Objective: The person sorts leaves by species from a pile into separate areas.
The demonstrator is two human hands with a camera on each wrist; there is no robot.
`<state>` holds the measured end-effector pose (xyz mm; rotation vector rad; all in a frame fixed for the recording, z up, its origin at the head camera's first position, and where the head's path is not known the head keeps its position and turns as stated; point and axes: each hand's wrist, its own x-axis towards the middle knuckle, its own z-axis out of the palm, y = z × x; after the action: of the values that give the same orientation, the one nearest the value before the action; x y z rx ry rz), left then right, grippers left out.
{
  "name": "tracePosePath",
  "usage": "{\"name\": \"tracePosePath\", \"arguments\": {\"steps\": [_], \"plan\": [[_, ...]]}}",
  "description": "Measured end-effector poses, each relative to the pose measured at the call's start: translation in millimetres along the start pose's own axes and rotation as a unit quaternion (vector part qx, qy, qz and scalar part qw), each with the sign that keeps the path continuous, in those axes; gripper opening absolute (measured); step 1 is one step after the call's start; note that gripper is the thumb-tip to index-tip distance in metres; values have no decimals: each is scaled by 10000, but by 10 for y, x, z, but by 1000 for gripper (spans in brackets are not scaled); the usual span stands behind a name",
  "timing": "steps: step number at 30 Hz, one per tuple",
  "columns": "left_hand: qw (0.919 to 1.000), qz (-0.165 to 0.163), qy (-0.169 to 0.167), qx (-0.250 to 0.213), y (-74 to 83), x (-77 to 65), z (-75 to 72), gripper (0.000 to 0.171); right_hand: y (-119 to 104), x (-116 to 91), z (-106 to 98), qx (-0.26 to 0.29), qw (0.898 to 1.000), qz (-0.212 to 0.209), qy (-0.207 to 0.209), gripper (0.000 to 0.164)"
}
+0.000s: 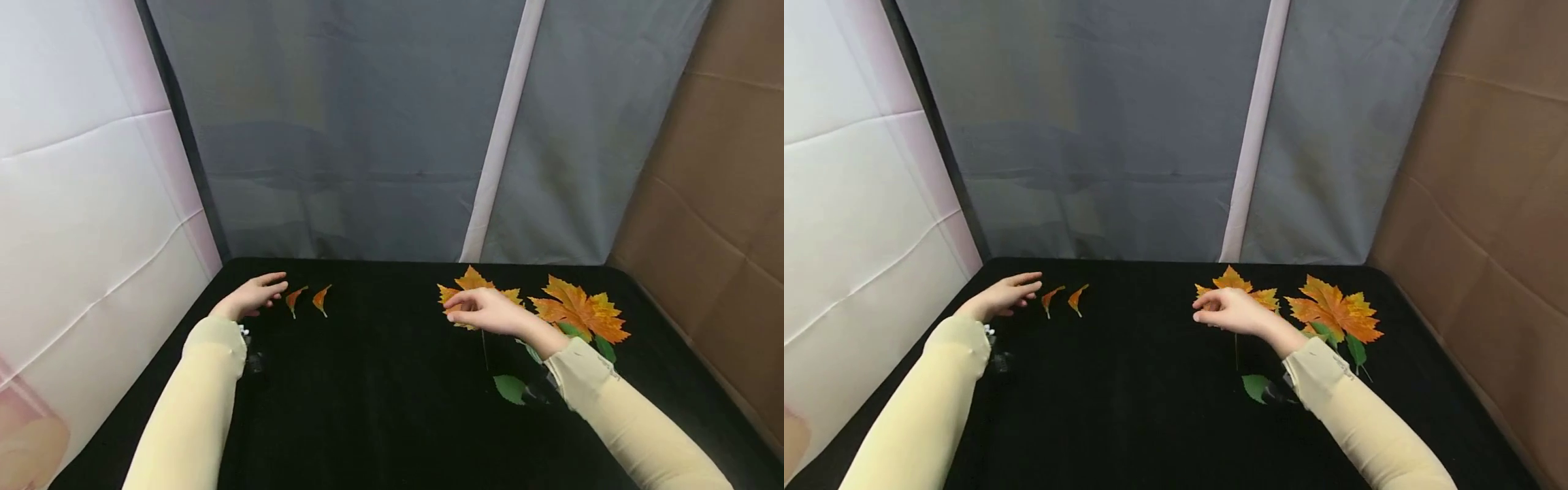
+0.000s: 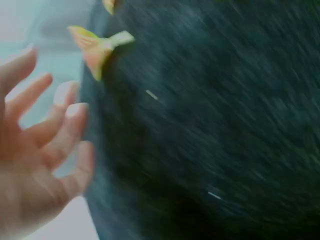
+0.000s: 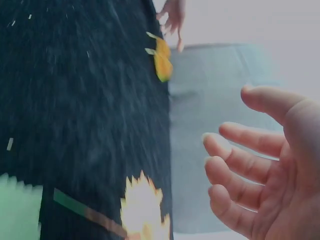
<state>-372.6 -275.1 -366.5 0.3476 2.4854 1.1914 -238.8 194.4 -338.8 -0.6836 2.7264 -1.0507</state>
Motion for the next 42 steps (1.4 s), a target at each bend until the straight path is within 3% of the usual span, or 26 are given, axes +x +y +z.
{"name": "tracePosePath", "arguments": {"steps": [3, 7, 11, 15, 17, 22, 25, 29, 35, 42], "plan": [[9971, 368, 641, -196, 185, -34, -75, 55, 104, -153, -131, 285, 9991, 207, 216, 34], [9936, 836, 747, -124, 596, -47, -14, 48, 201, -324, -282, 850, 9943, 481, 429, 35], [9878, 1449, 554, 136, 991, 15, 278, 42, 264, -491, -389, 1529, 9839, 571, 728, 38], [9764, 2126, 283, 242, 1246, 128, 671, 34, 354, -629, -412, 1832, 9753, 548, 1110, 39], [9720, 2329, 148, 275, 1329, 182, 848, 31, 414, -659, -395, 1760, 9745, 597, 1260, 38], [9673, 2499, -64, 429, 1504, 279, 1230, 27, 569, -701, -303, 953, 9817, 856, 1411, 36], [9646, 2618, -305, 80, 1617, 294, 1452, 27, 652, -722, -229, 267, 9831, 1037, 1486, 32], [9561, 2784, -792, -460, 1835, 277, 1738, 29, 757, -757, -128, -326, 9774, 1101, 1776, 19], [9433, 3088, -1179, -305, 2086, 341, 2126, 38, 874, -842, -22, -494, 9661, 844, 2390, 12], [9407, 3048, -1414, -468, 2052, 438, 2464, 41, 928, -875, 78, -617, 9654, 784, 2411, 13]]}}
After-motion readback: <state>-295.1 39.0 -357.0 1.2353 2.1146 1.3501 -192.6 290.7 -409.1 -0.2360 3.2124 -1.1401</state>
